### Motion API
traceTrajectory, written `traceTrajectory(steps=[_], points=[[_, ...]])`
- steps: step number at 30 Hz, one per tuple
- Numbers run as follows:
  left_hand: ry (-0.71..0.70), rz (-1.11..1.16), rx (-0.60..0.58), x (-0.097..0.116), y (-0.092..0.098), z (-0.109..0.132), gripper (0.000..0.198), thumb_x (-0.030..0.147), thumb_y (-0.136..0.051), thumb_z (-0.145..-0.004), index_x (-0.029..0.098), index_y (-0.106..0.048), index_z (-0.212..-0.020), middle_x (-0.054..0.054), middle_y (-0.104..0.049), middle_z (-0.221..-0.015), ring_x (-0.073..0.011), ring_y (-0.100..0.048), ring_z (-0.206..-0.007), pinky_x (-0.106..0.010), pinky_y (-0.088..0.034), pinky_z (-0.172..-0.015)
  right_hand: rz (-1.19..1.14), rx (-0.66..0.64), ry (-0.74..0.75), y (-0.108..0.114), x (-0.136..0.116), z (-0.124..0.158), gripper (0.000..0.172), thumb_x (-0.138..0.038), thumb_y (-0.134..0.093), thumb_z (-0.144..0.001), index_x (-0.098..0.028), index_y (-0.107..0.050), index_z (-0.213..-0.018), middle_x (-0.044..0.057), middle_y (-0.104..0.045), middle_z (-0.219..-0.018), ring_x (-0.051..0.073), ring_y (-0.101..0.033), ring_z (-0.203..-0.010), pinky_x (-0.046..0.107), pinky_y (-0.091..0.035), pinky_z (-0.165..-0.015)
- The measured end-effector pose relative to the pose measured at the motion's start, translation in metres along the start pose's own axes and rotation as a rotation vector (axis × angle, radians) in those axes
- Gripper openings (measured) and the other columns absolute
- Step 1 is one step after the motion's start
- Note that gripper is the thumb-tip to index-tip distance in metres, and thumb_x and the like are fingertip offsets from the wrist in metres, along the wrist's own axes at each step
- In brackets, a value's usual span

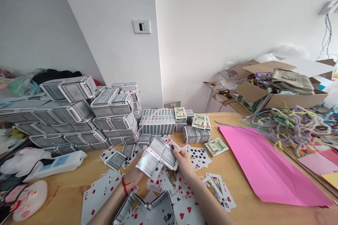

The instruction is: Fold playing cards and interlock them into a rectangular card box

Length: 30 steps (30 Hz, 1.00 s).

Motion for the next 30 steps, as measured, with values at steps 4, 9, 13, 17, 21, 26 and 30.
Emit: traceTrajectory(steps=[4, 9, 13, 17, 21, 26, 30], points=[[0.115, 0.175, -0.075, 0.002, -0.004, 0.003, 0.046, 0.049, -0.050, -0.076, 0.015, -0.061, -0.105, -0.011, -0.067, -0.097, -0.0285, -0.060, -0.096, -0.039, -0.044, -0.083, 0.049, -0.069, 0.056, -0.004, 0.001, -0.003, 0.032, -0.047, -0.067, -0.065, -0.016, -0.059, -0.070, -0.001, -0.056, -0.056, 0.013, -0.052, -0.049, 0.023, -0.043, -0.047], [0.328, 0.192, -0.097, -0.007, 0.003, 0.012, 0.046, 0.018, -0.058, -0.068, 0.018, -0.053, -0.114, -0.007, -0.069, -0.087, -0.0233, -0.066, -0.074, -0.035, -0.051, -0.065, 0.019, -0.088, 0.105, -0.002, -0.001, -0.005, 0.042, -0.057, -0.053, -0.073, -0.017, -0.059, -0.083, -0.002, -0.052, -0.054, 0.010, -0.046, -0.040, 0.025, -0.041, -0.041], [0.329, 0.249, 0.103, -0.007, 0.018, 0.008, 0.046, 0.013, -0.052, -0.063, 0.013, -0.056, -0.109, -0.008, -0.069, -0.072, -0.0248, -0.067, -0.062, -0.033, -0.051, -0.052, 0.331, 0.035, 0.339, 0.008, -0.020, -0.002, 0.041, -0.055, -0.049, -0.077, -0.016, -0.061, -0.087, 0.005, -0.058, -0.069, 0.016, -0.054, -0.060, 0.030, -0.045, -0.056], [0.223, 0.329, 0.276, -0.001, 0.031, 0.002, 0.040, 0.016, -0.052, -0.066, 0.012, -0.057, -0.106, -0.007, -0.069, -0.065, -0.0236, -0.067, -0.061, -0.035, -0.052, -0.058, 0.935, 0.002, 0.564, -0.002, -0.030, 0.009, 0.038, -0.049, -0.055, -0.074, -0.022, -0.060, -0.101, 0.009, -0.060, -0.104, 0.025, -0.051, -0.091, 0.038, -0.042, -0.078], [0.160, 0.320, 0.328, 0.000, 0.036, -0.002, 0.043, 0.013, -0.054, -0.064, 0.016, -0.057, -0.107, -0.004, -0.071, -0.071, -0.0231, -0.067, -0.063, -0.037, -0.052, -0.063, 1.286, -0.045, 0.608, -0.022, -0.019, 0.017, 0.070, -0.050, -0.063, -0.066, -0.024, -0.042, -0.127, 0.008, -0.048, -0.127, 0.031, -0.042, -0.107, 0.045, -0.035, -0.089], [0.118, 0.302, 0.340, -0.002, 0.036, -0.006, 0.045, 0.008, -0.055, -0.062, 0.017, -0.057, -0.107, -0.004, -0.071, -0.083, -0.0221, -0.068, -0.067, -0.035, -0.053, -0.066, 1.408, 0.037, 0.577, -0.035, -0.005, 0.017, 0.062, -0.034, -0.061, -0.070, -0.023, -0.041, -0.128, 0.009, -0.053, -0.123, 0.034, -0.043, -0.104, 0.049, -0.032, -0.087], [0.167, 0.294, 0.399, -0.004, 0.040, -0.005, 0.043, 0.009, -0.055, -0.065, 0.014, -0.057, -0.108, -0.008, -0.071, -0.084, -0.0233, -0.068, -0.065, -0.036, -0.054, -0.061, 1.335, 0.010, 0.576, -0.035, -0.003, 0.017, 0.051, -0.027, -0.059, -0.071, -0.024, -0.046, -0.121, 0.008, -0.057, -0.118, 0.031, -0.046, -0.102, 0.047, -0.033, -0.089]])
Point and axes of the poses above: each hand's wrist, its own z-axis away from the middle knuckle, its own y-axis out of the back of the hand, x = y × z, the point moved 5 cm from there along -z, towards the middle knuckle
